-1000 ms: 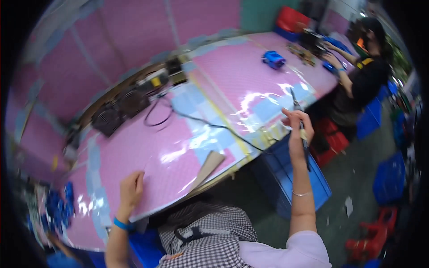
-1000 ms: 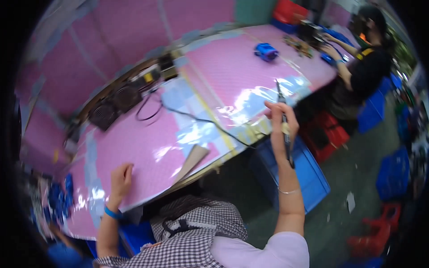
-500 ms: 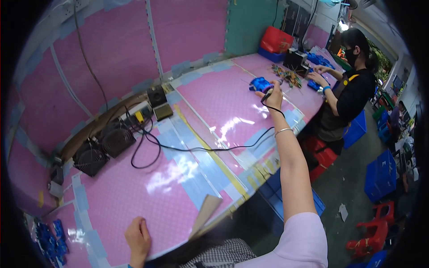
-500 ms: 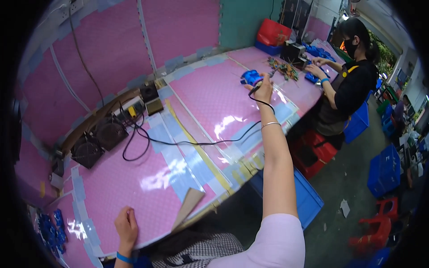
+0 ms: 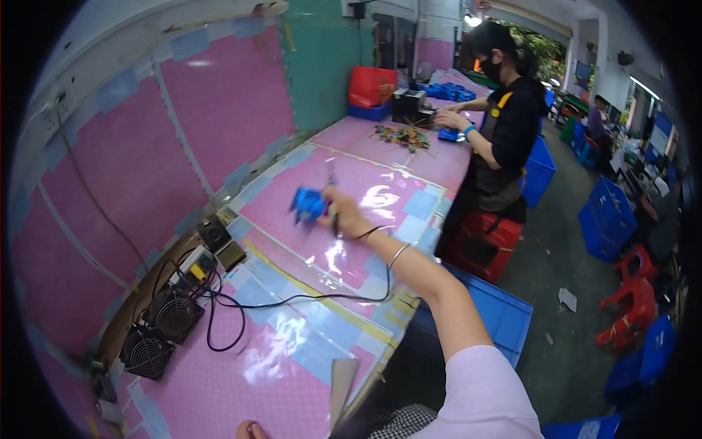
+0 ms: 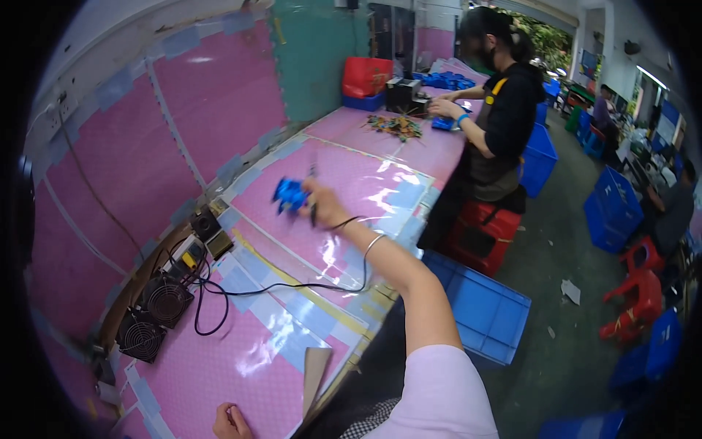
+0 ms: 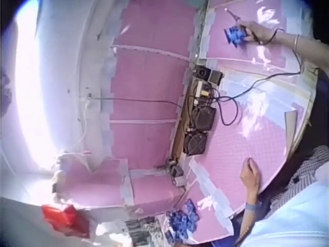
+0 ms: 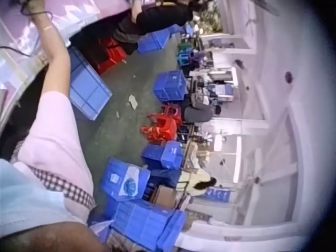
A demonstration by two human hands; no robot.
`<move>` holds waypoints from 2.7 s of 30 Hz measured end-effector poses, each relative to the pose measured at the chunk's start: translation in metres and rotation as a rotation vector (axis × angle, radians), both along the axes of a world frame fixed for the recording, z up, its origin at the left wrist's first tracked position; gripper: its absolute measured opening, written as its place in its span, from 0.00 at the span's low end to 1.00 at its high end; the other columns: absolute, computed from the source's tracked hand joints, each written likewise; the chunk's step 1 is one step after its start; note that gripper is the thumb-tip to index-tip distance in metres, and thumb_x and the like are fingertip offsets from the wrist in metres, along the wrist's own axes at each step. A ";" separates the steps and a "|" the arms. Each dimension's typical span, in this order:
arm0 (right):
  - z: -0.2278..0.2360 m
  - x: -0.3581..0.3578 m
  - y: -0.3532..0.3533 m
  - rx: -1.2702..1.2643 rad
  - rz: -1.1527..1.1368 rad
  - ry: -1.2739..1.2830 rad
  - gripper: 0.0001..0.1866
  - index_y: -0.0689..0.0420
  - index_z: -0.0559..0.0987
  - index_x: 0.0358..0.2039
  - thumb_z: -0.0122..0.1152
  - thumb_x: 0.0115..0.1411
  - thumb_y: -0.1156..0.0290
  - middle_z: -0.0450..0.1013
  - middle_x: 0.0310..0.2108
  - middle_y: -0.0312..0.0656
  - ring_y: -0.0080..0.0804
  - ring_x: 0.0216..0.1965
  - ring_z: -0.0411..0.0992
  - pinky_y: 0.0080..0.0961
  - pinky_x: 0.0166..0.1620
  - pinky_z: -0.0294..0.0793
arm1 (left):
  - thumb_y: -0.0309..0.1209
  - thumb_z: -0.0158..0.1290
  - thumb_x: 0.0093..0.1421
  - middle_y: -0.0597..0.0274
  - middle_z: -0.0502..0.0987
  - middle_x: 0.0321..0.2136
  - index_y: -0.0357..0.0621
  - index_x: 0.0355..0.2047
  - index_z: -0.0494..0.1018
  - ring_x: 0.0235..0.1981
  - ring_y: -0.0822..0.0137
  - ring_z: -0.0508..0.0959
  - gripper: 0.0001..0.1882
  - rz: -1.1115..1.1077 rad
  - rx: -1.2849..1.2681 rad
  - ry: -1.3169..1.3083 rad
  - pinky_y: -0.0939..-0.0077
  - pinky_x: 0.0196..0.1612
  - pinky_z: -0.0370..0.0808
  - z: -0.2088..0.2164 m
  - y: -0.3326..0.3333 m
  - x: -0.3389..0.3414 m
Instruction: Soldering a blue cooling fan onto a circuit board at an industrial workstation.
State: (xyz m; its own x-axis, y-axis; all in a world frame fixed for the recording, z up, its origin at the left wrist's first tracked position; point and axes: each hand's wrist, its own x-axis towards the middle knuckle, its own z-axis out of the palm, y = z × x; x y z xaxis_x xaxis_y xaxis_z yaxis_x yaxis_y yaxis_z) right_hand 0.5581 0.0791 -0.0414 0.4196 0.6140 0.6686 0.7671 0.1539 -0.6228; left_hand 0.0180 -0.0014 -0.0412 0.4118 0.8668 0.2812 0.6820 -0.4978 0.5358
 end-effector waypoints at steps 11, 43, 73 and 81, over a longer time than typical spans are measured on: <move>0.043 -0.304 -0.108 -0.109 0.582 -0.168 0.12 0.58 0.63 0.35 0.53 0.51 0.80 0.67 0.28 0.54 0.55 0.30 0.71 0.43 0.32 0.69 | 0.29 0.47 0.64 0.62 0.71 0.21 0.40 0.35 0.74 0.19 0.70 0.67 0.08 0.143 -0.326 -0.496 0.77 0.24 0.64 -0.009 0.028 -0.046; 0.021 -0.305 -0.024 0.074 0.498 -0.226 0.15 0.59 0.66 0.25 0.67 0.46 0.81 0.78 0.34 0.46 0.40 0.30 0.74 0.30 0.32 0.73 | 0.40 0.62 0.47 0.51 0.73 0.13 0.35 0.15 0.73 0.15 0.55 0.74 0.19 0.187 -0.140 -0.256 0.65 0.20 0.68 -0.010 0.005 0.010; 0.027 -0.333 -0.163 -0.088 0.661 0.620 0.30 0.62 0.68 0.48 0.47 0.64 0.43 0.66 0.32 0.39 0.22 0.30 0.63 0.20 0.37 0.64 | 0.21 0.54 0.55 0.68 0.69 0.23 0.39 0.32 0.76 0.19 0.79 0.61 0.04 0.114 0.034 -0.325 0.81 0.21 0.57 0.052 -0.028 -0.072; 0.021 -0.361 -0.157 -0.283 0.604 0.789 0.09 0.67 0.78 0.39 0.56 0.60 0.76 0.76 0.26 0.43 0.24 0.23 0.74 0.18 0.29 0.73 | 0.20 0.56 0.52 0.65 0.70 0.19 0.41 0.31 0.80 0.19 0.74 0.65 0.06 0.117 0.093 -0.272 0.78 0.21 0.59 0.050 -0.017 -0.052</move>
